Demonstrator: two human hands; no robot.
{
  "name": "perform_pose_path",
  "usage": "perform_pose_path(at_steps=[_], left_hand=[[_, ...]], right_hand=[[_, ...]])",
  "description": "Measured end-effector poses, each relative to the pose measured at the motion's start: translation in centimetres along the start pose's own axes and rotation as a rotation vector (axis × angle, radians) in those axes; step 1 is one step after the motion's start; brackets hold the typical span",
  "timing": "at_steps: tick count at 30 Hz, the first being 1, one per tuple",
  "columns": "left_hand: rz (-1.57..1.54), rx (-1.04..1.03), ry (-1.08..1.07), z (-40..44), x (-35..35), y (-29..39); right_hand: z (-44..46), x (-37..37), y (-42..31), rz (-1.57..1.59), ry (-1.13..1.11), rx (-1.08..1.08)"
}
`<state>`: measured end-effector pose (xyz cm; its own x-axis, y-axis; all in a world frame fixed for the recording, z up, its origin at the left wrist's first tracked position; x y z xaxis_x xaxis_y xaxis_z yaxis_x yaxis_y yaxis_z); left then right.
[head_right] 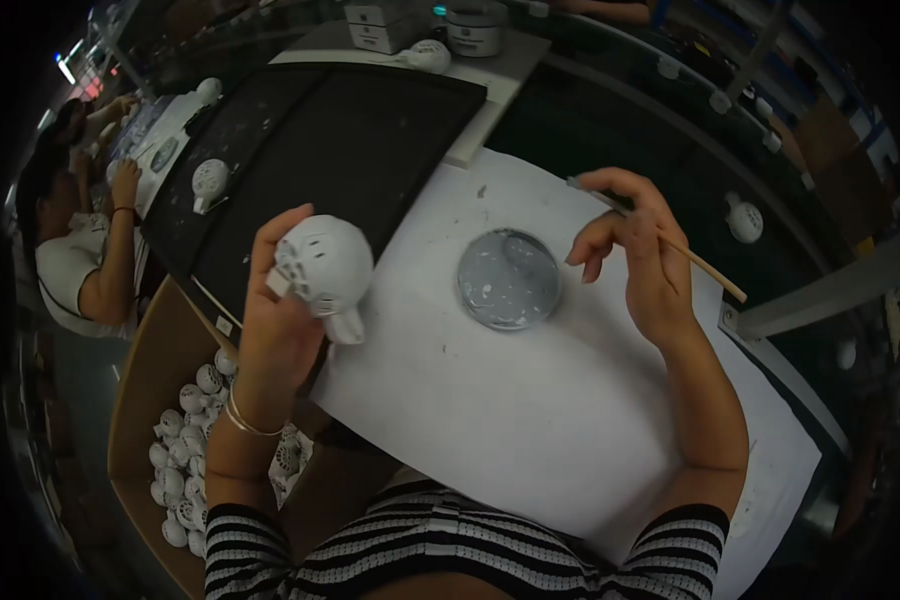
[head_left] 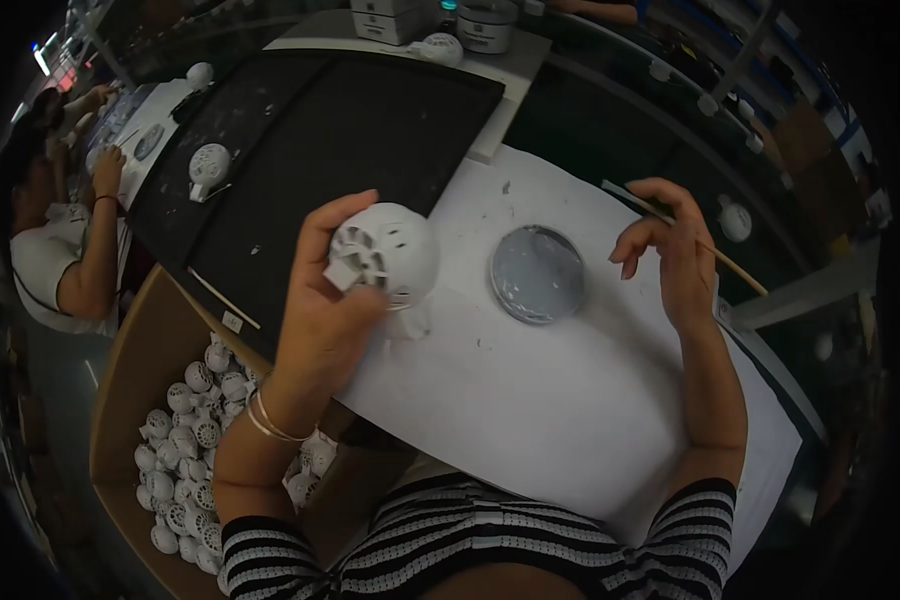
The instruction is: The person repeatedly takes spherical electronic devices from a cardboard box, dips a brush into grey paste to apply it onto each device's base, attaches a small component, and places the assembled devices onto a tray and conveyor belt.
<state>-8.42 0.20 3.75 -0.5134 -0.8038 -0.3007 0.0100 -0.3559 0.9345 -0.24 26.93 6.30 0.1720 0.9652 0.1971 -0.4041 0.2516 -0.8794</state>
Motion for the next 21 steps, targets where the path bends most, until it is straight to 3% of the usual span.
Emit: perform_pose_path(at_steps=[3,5,13,15,19,21], left_hand=[[-0.019,0.05,0.024,-1.3,1.6,-1.9],[-0.111,0.091,0.053,-1.9,1.4,-3.0],[-0.206,0.241,-0.092,-2.3,1.0,-3.8],[-0.195,0.261,-0.09,-2.4,0.8,-4.0],[-0.179,0.332,-0.18,-2.8,0.8,-4.0],[-0.17,0.358,-0.223,-2.8,0.4,-3.4]], right_hand=[[-0.7,0.2,0.8,-0.174,0.143,-0.067],[-0.9,0.2,2.0,-0.275,0.022,-0.236],[0.3,-1.8,3.0,-0.506,-0.148,-0.042],[0.1,-1.7,3.5,-0.558,-0.174,-0.183],[-0.1,-1.2,3.6,-0.193,-0.01,-0.287],[0.2,-0.2,4.2,-0.12,0.13,-0.171]])
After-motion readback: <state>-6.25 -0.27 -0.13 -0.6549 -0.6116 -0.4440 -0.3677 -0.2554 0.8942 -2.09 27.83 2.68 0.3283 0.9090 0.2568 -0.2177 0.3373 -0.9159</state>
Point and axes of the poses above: each hand's wrist, its own z-axis towards the middle knuckle, its own x-axis out of the back of the hand, y = z × x, the point moved 4 cm from there along z, towards the middle knuckle, and after that the axes turned 6 degrees about z, right-handed, at the moved point
